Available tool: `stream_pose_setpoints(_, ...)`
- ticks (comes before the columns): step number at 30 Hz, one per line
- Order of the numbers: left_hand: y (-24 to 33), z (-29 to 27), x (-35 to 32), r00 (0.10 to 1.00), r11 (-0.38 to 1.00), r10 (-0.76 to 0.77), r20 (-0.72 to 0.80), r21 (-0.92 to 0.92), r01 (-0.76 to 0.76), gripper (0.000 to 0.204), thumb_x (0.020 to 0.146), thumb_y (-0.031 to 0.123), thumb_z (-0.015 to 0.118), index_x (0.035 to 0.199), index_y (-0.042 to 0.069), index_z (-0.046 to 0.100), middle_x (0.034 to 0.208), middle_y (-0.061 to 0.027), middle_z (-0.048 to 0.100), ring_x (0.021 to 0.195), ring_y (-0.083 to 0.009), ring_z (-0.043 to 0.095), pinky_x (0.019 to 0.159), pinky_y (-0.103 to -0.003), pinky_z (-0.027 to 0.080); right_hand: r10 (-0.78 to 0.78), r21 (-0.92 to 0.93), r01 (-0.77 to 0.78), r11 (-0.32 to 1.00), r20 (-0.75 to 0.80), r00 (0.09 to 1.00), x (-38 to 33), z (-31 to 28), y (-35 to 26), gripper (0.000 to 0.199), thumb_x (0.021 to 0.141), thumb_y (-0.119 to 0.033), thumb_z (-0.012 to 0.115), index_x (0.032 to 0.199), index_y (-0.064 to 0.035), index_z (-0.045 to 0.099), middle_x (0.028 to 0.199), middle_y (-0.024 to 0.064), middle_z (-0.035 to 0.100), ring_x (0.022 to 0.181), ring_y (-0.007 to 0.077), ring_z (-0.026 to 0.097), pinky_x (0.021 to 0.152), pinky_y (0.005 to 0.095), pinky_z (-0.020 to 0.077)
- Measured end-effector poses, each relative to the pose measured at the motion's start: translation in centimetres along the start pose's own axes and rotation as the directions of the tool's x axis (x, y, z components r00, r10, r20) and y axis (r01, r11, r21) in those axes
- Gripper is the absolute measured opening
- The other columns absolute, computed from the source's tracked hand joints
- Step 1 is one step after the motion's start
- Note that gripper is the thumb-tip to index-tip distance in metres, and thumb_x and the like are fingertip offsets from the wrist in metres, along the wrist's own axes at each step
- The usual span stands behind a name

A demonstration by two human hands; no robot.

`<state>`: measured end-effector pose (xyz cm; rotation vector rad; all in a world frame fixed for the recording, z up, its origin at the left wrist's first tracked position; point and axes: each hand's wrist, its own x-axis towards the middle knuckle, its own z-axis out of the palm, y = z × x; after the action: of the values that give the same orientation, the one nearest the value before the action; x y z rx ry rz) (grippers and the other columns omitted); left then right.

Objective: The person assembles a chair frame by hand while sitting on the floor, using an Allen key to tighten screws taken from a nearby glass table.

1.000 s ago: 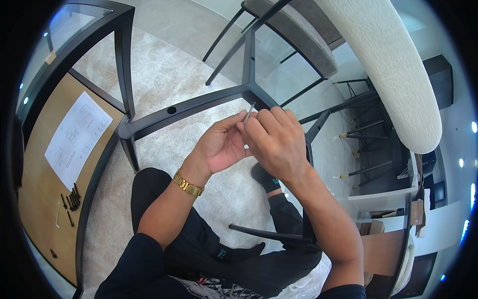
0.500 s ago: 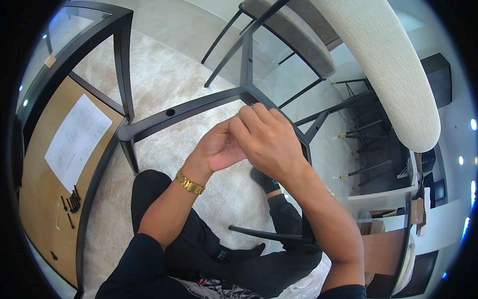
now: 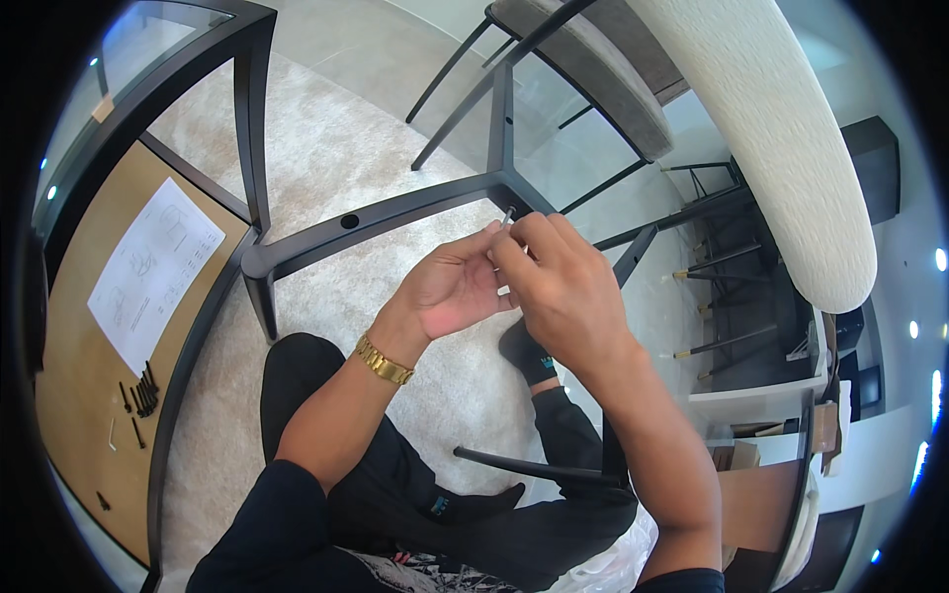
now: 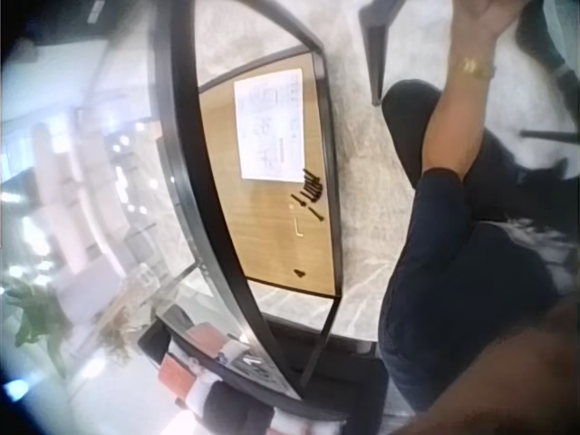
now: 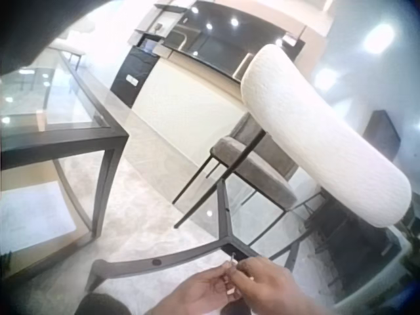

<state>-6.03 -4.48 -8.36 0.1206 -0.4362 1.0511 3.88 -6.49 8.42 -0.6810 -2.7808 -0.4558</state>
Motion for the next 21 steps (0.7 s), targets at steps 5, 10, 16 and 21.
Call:
stream_pose_setpoints(5,-0.3,3.2,-0.2,0.979,0.999,0.01,-0.205,0.051,0.0,0.018,0.106,0.029,0.061,0.107,0.012,0.067,0.098,0.0012,0.069,0.09,-0.0124,0.064,0.091,-0.036,0.049,0.022,-0.17,0.003,0.985,0.146,0.989,0.2,-0.2,-0.2,0.017,0.076,-0.005,0.068,0.093,-0.006,0.065,0.084,0.0056,0.059,0.076,0.0248,0.061,0.07,0.0393,0.0511)
stream_pose_setpoints(10,0.0,3.0,-0.2,0.989,0.987,0.042,-0.14,0.158,-0.019,0.018,0.105,0.032,0.062,0.106,0.014,0.067,0.099,0.0032,0.069,0.098,-0.0114,0.063,0.095,-0.038,0.047,0.002,-0.015,0.0,1.0,0.19,0.982,1.0,-1.0,-0.6,0.017,0.076,-0.004,0.067,0.093,-0.0045,0.065,0.086,0.007,0.061,0.076,0.0271,0.062,0.071,0.0406,0.0516)
stream_pose_setpoints(16,0.4,1.7,-0.1,0.982,0.994,-0.003,-0.187,0.103,0.022,0.033,0.111,0.034,0.047,0.125,0.006,0.059,0.121,-0.0079,0.068,0.116,-0.0187,0.064,0.107,-0.043,0.048,-0.115,0.05,0.105,0.993,0.318,0.941,1.5,-2.0,-0.1,0.016,0.077,-0.003,0.066,0.093,-0.0036,0.064,0.089,0.0075,0.062,0.082,0.0277,0.064,0.072,0.0407,0.053)
stream_pose_setpoints(21,0.0,1.7,0.1,0.989,0.995,0.025,-0.145,0.099,-0.011,0.024,0.108,0.033,0.053,0.117,0.012,0.063,0.115,-0.0023,0.069,0.11,-0.0156,0.063,0.101,-0.043,0.045,-0.199,-0.039,0.215,0.976,0.253,0.947,3.1,-1.2,0.3,0.016,0.079,-0.008,0.068,0.093,-0.0052,0.062,0.084,0.0071,0.058,0.077,0.0267,0.062,0.069,0.0393,0.0531)
